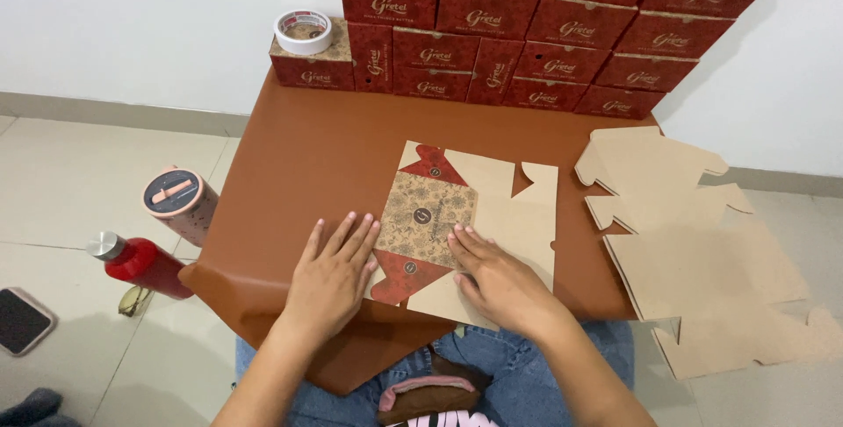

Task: Assembling small cardboard gift boxes by folding flat templates along pre-scored lines and tucking in tabs.

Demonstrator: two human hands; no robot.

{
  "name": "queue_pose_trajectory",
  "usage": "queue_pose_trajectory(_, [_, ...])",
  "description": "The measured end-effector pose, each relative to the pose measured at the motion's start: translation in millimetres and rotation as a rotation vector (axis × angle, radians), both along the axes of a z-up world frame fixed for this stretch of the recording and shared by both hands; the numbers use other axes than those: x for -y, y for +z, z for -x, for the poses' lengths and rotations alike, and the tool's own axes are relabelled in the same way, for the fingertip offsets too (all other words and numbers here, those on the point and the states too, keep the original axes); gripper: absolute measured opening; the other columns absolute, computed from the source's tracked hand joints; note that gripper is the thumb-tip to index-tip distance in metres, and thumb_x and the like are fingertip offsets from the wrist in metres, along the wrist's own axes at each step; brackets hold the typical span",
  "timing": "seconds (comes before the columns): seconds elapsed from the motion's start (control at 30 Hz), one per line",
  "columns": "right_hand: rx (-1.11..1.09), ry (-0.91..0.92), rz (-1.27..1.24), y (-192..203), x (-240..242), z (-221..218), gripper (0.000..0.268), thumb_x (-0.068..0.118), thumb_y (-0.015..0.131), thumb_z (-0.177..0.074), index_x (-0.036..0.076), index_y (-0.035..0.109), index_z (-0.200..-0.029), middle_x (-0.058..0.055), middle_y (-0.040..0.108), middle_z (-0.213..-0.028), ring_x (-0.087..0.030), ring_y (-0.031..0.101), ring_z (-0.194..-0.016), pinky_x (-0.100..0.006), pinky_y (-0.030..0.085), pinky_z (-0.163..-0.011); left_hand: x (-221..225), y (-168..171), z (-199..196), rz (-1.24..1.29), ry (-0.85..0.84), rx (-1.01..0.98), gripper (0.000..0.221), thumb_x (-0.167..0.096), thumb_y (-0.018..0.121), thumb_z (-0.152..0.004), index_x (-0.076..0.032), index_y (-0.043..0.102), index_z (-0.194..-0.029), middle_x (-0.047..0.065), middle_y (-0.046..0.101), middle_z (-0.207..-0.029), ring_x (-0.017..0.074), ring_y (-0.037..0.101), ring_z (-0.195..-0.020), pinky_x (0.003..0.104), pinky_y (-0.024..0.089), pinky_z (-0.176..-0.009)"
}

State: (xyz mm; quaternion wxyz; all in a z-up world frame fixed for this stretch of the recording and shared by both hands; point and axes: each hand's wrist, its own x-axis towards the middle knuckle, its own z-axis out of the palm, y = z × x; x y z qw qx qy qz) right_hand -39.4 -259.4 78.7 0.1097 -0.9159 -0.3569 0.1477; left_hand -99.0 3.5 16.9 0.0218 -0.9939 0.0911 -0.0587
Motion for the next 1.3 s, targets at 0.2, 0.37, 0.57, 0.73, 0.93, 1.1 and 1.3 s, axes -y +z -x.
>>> queue_pose_trajectory(0.2, [0.204, -0.042, -0.133, -41, 5, -3, 0.055, 0.025, 0.054, -0.094, 0.002, 0.049, -0.143, -0.012, 0.041, -0.157, -0.026, 0.036, -0.146, -0.039, 0.033, -0.115, 12, -10, 29, 0.125, -0.066, 0.325, 0.080, -0.064, 0.041, -0.096, 0.002, 0.053, -0.139, 0.014, 0.055, -0.147, 0.0273, 0.040, -0.144, 0.051, 0.020, -0.120])
queue_pose_trajectory(0.37, [0.073, -0.086, -0.095, -16, 8, 4, 0.068, 0.032, 0.053, -0.095, 0.007, 0.030, -0.154, -0.010, 0.028, -0.163, -0.025, 0.029, -0.149, -0.042, 0.030, -0.117, 38, -12, 16, 0.287, -0.083, 0.319, 0.109, -0.078, 0.059, -0.082, 0.008, 0.040, -0.146, 0.028, 0.043, -0.152, 0.0390, 0.039, -0.143, 0.054, 0.025, -0.116])
queue_pose_trajectory(0.57, [0.057, -0.252, -0.108, 3, 55, 37, 0.068, 0.044, 0.059, -0.092, 0.012, 0.042, -0.150, -0.009, 0.029, -0.164, -0.028, 0.034, -0.147, -0.049, 0.036, -0.113, 38, -9, 4, 0.290, -0.033, 0.260, 0.100, -0.066, 0.068, -0.082, 0.002, 0.039, -0.150, 0.029, 0.050, -0.144, 0.0362, 0.052, -0.131, 0.041, 0.041, -0.105])
queue_pose_trajectory(0.73, [-0.089, -0.384, -0.025, -10, 81, 52, 0.088, 0.056, 0.084, -0.072, 0.027, 0.048, -0.148, 0.002, 0.035, -0.163, -0.022, 0.034, -0.149, -0.049, 0.038, -0.115, 31, 29, 15, 0.414, 0.021, 0.178, 0.074, -0.057, 0.055, -0.093, -0.001, 0.052, -0.142, 0.026, 0.064, -0.129, 0.0376, 0.066, -0.114, 0.043, 0.053, -0.092])
queue_pose_trajectory(0.93, [0.056, -0.464, -0.227, -25, 88, 47, 0.062, 0.004, 0.075, -0.071, 0.025, 0.068, -0.129, 0.007, 0.066, -0.140, -0.013, 0.054, -0.136, -0.041, 0.041, -0.116, 12, 52, 25, 0.754, 0.347, 0.210, 0.035, -0.026, 0.045, -0.101, -0.005, 0.066, -0.120, 0.014, 0.076, -0.091, 0.0330, 0.072, -0.082, 0.042, 0.055, -0.075])
queue_pose_trajectory(1.1, [0.136, -0.629, -0.390, -19, 76, 37, 0.028, 0.018, 0.070, -0.085, 0.012, 0.078, -0.111, -0.003, 0.078, -0.102, -0.013, 0.069, -0.069, -0.024, 0.053, -0.056, -22, 24, 18, 0.657, 0.617, 0.273, 0.029, -0.033, 0.061, -0.099, -0.007, 0.076, -0.099, 0.006, 0.068, -0.084, 0.0238, 0.062, -0.085, 0.038, 0.043, -0.090])
queue_pose_trajectory(1.3, [0.095, -0.672, -0.656, -51, 81, 22, 0.040, 0.023, 0.076, -0.087, 0.014, 0.070, -0.126, -0.014, 0.075, -0.109, -0.032, 0.071, -0.103, -0.042, 0.057, -0.079, 3, 16, 6, 0.411, 0.479, 0.534, 0.051, -0.018, 0.075, -0.086, -0.006, 0.056, -0.132, 0.014, 0.056, -0.114, 0.0353, 0.056, -0.109, 0.048, 0.039, -0.091])
